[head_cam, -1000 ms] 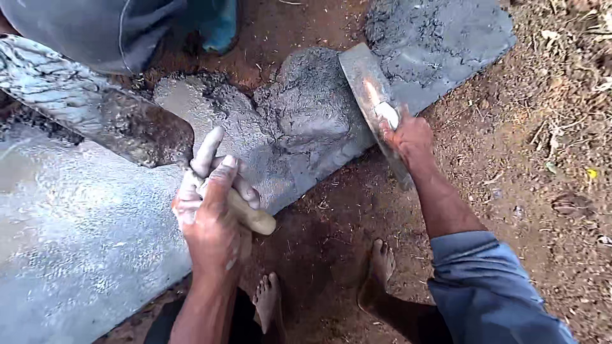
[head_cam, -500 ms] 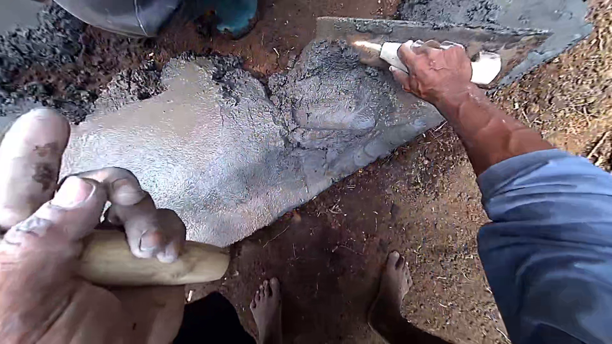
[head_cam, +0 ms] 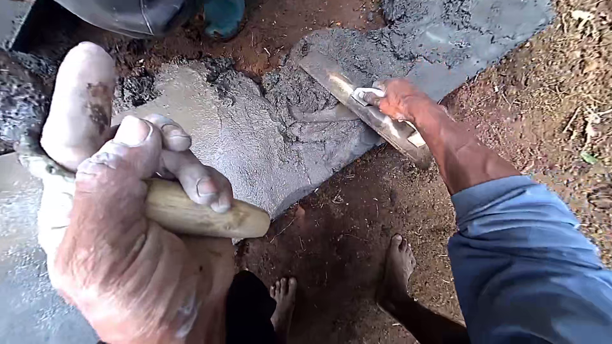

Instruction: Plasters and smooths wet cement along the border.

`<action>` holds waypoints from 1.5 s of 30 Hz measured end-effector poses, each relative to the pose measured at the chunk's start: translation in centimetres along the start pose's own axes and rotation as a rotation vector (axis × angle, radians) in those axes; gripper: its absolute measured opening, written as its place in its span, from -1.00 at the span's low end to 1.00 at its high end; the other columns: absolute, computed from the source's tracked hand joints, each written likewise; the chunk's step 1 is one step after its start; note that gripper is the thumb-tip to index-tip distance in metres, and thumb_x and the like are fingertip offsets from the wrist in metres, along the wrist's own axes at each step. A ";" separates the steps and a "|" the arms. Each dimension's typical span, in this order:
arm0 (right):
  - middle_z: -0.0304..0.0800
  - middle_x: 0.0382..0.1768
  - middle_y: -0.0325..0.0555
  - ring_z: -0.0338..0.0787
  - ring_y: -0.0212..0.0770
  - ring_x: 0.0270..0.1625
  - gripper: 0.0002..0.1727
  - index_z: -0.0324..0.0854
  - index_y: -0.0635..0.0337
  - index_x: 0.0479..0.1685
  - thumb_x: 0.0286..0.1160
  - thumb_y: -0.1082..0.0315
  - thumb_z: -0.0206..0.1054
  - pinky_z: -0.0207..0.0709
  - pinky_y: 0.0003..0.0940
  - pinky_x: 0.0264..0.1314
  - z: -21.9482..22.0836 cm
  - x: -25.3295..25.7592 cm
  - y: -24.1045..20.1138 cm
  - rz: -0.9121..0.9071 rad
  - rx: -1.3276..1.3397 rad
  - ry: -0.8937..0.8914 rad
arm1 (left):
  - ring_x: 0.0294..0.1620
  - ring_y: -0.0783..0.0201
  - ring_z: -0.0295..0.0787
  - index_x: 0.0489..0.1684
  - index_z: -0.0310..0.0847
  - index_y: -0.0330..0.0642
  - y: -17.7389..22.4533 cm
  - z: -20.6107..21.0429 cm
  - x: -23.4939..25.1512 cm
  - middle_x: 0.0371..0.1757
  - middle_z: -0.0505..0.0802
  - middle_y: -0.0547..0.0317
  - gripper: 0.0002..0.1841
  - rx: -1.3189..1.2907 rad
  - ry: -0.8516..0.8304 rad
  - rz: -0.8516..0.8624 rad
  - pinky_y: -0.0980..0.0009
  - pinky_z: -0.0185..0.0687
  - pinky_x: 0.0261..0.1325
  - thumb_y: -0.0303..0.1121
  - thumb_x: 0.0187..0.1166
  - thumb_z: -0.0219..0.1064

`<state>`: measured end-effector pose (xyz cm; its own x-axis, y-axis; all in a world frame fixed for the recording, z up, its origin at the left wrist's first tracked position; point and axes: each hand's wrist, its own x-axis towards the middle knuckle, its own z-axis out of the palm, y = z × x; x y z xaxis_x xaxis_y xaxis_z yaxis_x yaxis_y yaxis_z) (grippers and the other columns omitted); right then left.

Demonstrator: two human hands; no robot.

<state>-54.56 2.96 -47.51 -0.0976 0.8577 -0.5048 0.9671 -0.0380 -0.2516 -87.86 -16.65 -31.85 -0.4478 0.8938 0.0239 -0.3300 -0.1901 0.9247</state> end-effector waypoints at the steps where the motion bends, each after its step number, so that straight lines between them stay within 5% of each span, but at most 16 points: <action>1: 0.76 0.07 0.42 0.74 0.44 0.25 -0.37 0.65 0.29 0.20 0.78 -0.19 0.12 0.51 0.50 0.26 0.8 -0.6 -0.6 -0.004 -0.051 -0.019 | -0.66 0.34 0.59 -0.06 0.49 -0.21 0.2 0.0 -0.1 -0.42 0.65 0.20 -0.76 -0.020 0.002 -0.007 0.52 0.64 -0.65 -0.48 0.82 -0.14; 8: 0.77 -0.01 0.39 0.77 0.45 0.15 -0.49 0.58 0.13 0.41 0.76 -0.07 0.19 0.59 0.46 0.14 5.1 -6.5 -1.6 -0.013 -0.142 -0.078 | -0.66 0.36 0.56 0.00 0.44 -0.18 0.3 0.0 0.8 -0.38 0.62 0.19 -0.75 -0.061 -0.013 -0.044 0.53 0.62 -0.65 -0.43 0.86 -0.20; 16: 0.81 -0.31 0.27 0.85 0.37 -0.13 -0.45 0.64 0.15 0.25 0.70 -0.17 0.22 0.63 0.34 -0.07 6.0 -13.6 0.4 -0.111 -0.234 -0.029 | -0.62 0.39 0.54 0.41 0.41 -0.14 0.5 -0.4 1.9 -0.20 0.65 0.20 -0.69 -0.024 -0.003 0.001 0.55 0.58 -0.62 -0.40 0.86 -0.14; 18: 0.78 -0.26 0.39 0.82 0.47 -0.08 -0.49 0.59 0.24 0.22 0.73 -0.08 0.22 0.58 0.45 -0.07 6.0 -13.5 0.1 0.005 -0.076 0.055 | -0.63 0.38 0.54 0.22 0.44 -0.12 0.7 -1.0 1.8 -0.21 0.66 0.20 -0.76 -0.010 0.008 0.015 0.55 0.59 -0.64 -0.40 0.86 -0.14; 21: 0.79 -0.09 0.34 0.79 0.40 0.11 -0.47 0.62 0.21 0.14 0.74 -0.13 0.17 0.57 0.44 0.11 7.3 -10.3 -2.6 0.130 0.120 0.125 | -0.60 0.35 0.56 0.31 0.40 -0.19 0.6 -1.5 1.9 -0.18 0.66 0.16 -0.71 -0.002 -0.003 0.084 0.52 0.60 -0.63 -0.44 0.86 -0.19; 24: 0.75 0.21 0.39 0.71 0.38 0.37 -0.37 0.58 0.22 0.44 0.80 -0.16 0.09 0.50 0.41 0.39 9.0 -8.0 -7.0 0.184 0.197 0.056 | -0.60 0.34 0.57 0.36 0.38 -0.23 0.9 -1.8 2.0 -0.19 0.66 0.15 -0.69 0.006 0.003 0.118 0.51 0.61 -0.63 -0.46 0.86 -0.21; 33: 0.82 0.04 0.35 0.83 0.38 0.15 -0.33 0.37 0.07 0.70 0.79 -0.17 0.09 0.64 0.34 0.18 12.6 -13.3 -11.7 0.083 -0.011 -0.077 | -0.63 0.36 0.55 0.51 0.31 -0.19 1.4 -2.5 2.5 -0.17 0.68 0.17 -0.66 0.016 0.008 0.096 0.53 0.57 -0.67 -0.44 0.86 -0.15; 39: 0.85 -0.07 0.33 0.85 0.39 0.08 -0.35 0.54 0.19 0.48 0.78 -0.18 0.07 0.61 0.35 0.11 13.4 -21.2 -9.5 0.206 -0.024 -0.047 | -0.68 0.41 0.54 0.66 0.30 -0.18 1.6 -2.7 2.9 -0.24 0.69 0.24 -0.56 0.037 -0.009 0.053 0.57 0.59 -0.66 -0.45 0.82 -0.07; 42: 0.84 0.03 0.37 0.84 0.39 0.15 -0.33 0.41 0.27 0.64 0.81 -0.08 0.05 0.60 0.33 0.22 14.3 -22.2 -12.1 0.291 0.146 0.051 | -0.68 0.40 0.55 0.64 0.31 -0.19 2.1 -3.0 2.7 -0.24 0.70 0.24 -0.57 0.055 -0.001 0.065 0.56 0.59 -0.67 -0.46 0.81 -0.07; 45: 0.72 0.32 0.33 0.80 0.33 0.25 -0.36 0.29 0.08 0.79 0.79 0.03 0.13 0.61 0.31 0.28 14.8 -18.7 -16.9 0.237 0.248 0.017 | -0.65 0.38 0.57 0.61 0.33 -0.20 1.9 -3.4 2.8 -0.23 0.72 0.24 -0.58 0.079 -0.024 0.088 0.55 0.59 -0.67 -0.46 0.81 -0.07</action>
<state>-72.56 -19.99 -46.03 0.1288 0.8185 -0.5599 0.8756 -0.3589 -0.3232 -92.56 -15.89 -31.30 -0.4515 0.8848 0.1149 -0.2234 -0.2368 0.9455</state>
